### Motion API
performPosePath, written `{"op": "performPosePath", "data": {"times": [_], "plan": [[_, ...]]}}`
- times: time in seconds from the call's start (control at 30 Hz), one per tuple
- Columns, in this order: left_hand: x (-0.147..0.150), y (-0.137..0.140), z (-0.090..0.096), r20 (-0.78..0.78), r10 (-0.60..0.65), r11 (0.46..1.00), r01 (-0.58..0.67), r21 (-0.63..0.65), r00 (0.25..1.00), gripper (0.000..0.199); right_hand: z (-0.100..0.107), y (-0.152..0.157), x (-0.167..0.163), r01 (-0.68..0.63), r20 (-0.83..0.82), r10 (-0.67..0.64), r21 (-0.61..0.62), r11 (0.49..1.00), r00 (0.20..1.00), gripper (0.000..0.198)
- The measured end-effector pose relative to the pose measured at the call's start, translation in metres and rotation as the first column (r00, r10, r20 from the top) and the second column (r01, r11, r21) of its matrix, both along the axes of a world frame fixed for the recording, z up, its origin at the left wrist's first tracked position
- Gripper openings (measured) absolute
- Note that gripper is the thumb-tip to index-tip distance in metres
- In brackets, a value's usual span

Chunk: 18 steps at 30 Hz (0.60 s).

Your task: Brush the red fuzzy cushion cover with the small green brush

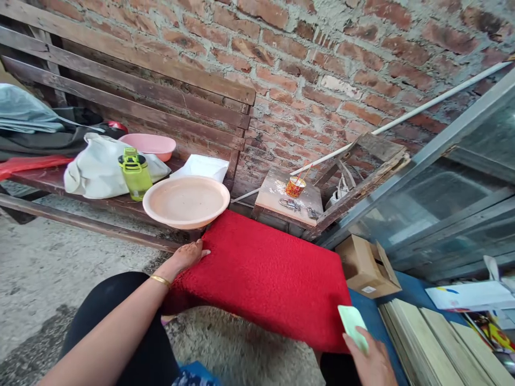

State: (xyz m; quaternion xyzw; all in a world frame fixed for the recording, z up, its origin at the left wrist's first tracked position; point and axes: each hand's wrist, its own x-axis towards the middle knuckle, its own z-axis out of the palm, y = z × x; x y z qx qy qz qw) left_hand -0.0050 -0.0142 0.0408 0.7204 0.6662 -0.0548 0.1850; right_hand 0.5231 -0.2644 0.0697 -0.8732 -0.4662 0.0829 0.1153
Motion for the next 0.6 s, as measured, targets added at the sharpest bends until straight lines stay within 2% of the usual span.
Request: {"op": "performPosePath", "data": {"times": [0.07,0.17,0.23,0.27,0.4,0.47,0.53,0.6], "plan": [[-0.001,-0.001,-0.009,0.000,0.016,1.000,-0.016,0.021,1.000,0.046,-0.008,0.012,-0.040,0.017,-0.031,-0.015,0.062,0.998,0.999,0.055],[-0.002,-0.003,-0.022,0.028,0.076,0.996,-0.077,0.037,0.997,0.050,-0.020,0.030,-0.079,-0.118,-0.051,0.122,0.069,0.991,0.991,0.060],[-0.003,-0.003,-0.031,0.057,0.157,0.987,-0.159,0.030,0.986,0.053,-0.024,0.030,-0.075,-0.147,-0.026,0.148,0.048,0.988,0.989,0.058],[-0.003,-0.003,-0.035,0.073,0.201,0.979,-0.204,0.025,0.977,0.055,-0.024,0.025,-0.064,-0.122,-0.010,0.122,0.033,0.992,0.992,0.057],[-0.008,0.001,-0.057,0.166,0.281,0.957,-0.290,0.031,0.945,0.060,-0.020,-0.015,-0.001,0.080,0.099,-0.074,-0.059,0.995,0.992,0.062],[-0.011,0.004,-0.067,0.209,0.275,0.956,-0.291,0.049,0.938,0.060,-0.015,-0.030,0.014,0.132,0.172,-0.121,-0.050,0.990,0.978,0.067],[-0.014,0.006,-0.073,0.237,0.270,0.954,-0.292,0.062,0.933,0.060,-0.011,-0.034,0.005,0.124,0.158,-0.122,0.001,0.992,0.980,0.068],[-0.015,0.006,-0.074,0.249,0.277,0.951,-0.302,0.068,0.928,0.060,-0.008,-0.027,-0.022,0.039,0.060,-0.042,0.055,0.998,0.997,0.063]]}}
